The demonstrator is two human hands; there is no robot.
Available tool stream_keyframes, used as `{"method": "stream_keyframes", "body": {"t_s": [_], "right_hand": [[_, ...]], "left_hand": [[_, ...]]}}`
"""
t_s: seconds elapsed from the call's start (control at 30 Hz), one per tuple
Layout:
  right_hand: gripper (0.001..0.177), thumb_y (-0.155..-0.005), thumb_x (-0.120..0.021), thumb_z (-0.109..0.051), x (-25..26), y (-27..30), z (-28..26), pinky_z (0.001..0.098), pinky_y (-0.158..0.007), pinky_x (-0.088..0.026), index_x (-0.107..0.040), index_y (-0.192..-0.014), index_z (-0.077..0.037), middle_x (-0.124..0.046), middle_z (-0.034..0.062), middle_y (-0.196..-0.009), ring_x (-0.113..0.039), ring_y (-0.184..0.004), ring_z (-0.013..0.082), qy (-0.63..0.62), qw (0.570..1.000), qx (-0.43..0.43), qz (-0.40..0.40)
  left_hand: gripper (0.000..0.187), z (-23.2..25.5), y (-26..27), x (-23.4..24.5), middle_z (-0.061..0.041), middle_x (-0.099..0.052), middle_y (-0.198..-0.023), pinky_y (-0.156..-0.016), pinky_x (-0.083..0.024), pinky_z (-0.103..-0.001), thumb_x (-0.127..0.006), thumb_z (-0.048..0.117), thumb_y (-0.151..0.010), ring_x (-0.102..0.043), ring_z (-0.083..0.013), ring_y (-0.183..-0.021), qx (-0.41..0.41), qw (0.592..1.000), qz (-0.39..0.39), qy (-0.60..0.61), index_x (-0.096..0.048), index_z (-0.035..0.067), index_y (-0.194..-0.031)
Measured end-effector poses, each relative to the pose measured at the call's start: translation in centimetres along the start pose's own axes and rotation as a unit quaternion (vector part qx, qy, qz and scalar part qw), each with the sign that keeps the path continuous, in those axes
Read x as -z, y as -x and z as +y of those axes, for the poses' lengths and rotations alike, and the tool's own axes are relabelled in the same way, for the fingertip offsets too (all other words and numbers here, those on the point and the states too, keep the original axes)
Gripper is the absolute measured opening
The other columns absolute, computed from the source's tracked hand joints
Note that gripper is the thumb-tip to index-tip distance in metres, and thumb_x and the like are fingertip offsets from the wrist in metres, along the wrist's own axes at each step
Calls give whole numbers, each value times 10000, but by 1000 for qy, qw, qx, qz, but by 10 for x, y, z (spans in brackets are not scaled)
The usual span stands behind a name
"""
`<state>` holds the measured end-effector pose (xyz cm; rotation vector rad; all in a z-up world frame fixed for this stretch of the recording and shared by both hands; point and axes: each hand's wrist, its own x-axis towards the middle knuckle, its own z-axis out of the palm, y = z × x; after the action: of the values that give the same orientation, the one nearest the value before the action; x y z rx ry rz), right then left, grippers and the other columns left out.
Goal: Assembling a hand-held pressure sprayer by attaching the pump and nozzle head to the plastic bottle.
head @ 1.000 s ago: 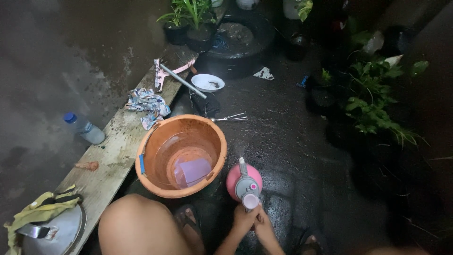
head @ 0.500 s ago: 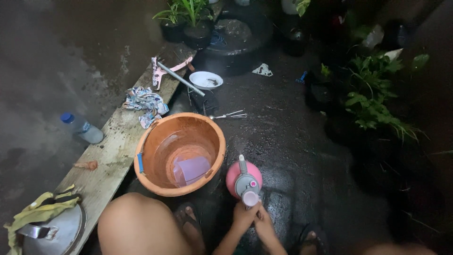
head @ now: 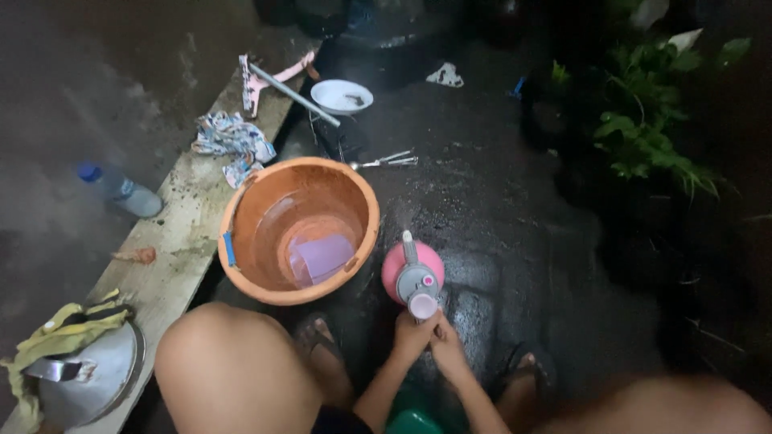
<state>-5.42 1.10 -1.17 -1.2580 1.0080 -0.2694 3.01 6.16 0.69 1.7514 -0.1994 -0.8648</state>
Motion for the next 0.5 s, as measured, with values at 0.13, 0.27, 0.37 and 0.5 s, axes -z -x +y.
{"method": "stream_keyframes", "body": {"t_s": [0.13,0.27,0.37,0.5], "right_hand": [[626,-957,-559,-84,0,8,-6,320,-1130,-424,-449,-1564,-187,-606,59,-1499,-586,-1361,195,29,1000,-4,2],[583,-939,-536,-14,2,6,-3,334,-1149,-401,-506,-1510,-128,-633,84,-1456,-581,-1347,209,20,998,49,-27],[619,-936,-535,15,2,10,-2,329,-1175,-371,-472,-1536,-119,-592,81,-1500,-548,-1380,204,-9,998,52,-27],[628,-937,-564,-14,-1,17,-17,331,-1176,-382,-448,-1546,-111,-582,111,-1506,-545,-1384,215,-55,998,27,-26]], "left_hand": [[320,1,1,0,-28,-758,-755,-692,-514,-346,-771,425,-798,-732,-140,-785,-20,997,13,-70,-758,105,-807],[366,15,8,4,-58,-794,-918,-754,-532,-339,-772,413,-786,-758,-177,-915,20,999,-8,-40,-779,84,-946],[357,12,6,0,-52,-801,-931,-753,-544,-326,-784,397,-770,-762,-170,-922,28,999,-3,-25,-783,88,-951],[452,15,11,1,-65,-802,-1067,-848,-551,-324,-798,391,-761,-752,-188,-1049,20,1000,0,4,-757,93,-1098]]}}
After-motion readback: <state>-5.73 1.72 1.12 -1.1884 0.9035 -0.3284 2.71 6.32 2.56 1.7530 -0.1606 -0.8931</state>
